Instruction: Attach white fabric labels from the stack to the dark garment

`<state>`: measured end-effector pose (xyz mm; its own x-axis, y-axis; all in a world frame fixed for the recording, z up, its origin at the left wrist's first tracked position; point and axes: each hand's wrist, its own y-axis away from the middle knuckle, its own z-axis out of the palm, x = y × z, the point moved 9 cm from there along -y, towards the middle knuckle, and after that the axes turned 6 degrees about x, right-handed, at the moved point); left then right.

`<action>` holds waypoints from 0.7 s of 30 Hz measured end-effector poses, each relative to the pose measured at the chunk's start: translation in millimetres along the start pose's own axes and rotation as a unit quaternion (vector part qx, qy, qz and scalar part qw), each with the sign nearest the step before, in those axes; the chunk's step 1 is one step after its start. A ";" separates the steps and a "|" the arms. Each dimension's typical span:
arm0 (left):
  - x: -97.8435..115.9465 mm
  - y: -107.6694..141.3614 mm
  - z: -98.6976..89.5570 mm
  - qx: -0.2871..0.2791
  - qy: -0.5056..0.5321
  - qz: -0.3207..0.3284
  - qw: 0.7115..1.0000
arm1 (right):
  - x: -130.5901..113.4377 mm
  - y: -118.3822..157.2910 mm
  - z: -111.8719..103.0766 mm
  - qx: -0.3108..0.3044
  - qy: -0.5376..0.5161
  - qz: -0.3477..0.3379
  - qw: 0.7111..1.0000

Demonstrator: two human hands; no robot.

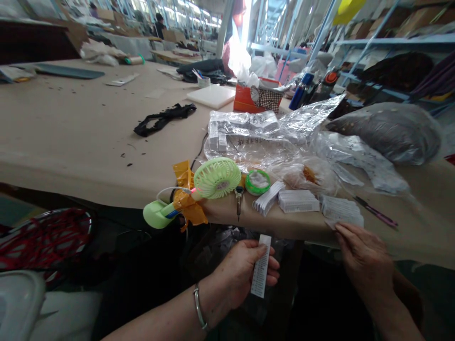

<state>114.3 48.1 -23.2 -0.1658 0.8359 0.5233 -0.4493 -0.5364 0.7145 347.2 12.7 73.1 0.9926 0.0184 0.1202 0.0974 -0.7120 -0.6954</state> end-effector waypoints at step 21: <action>11.8 4.5 6.9 -0.069 0.128 0.019 0.989 | -176.8 -16.7 -8.1 -0.044 -0.407 -0.156 0.899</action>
<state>116.4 54.8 -10.6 -0.3935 0.8276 0.4004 -0.5513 -0.5609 0.6176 169.5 15.7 69.2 0.6469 0.7078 -0.2837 0.4092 -0.6362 -0.6541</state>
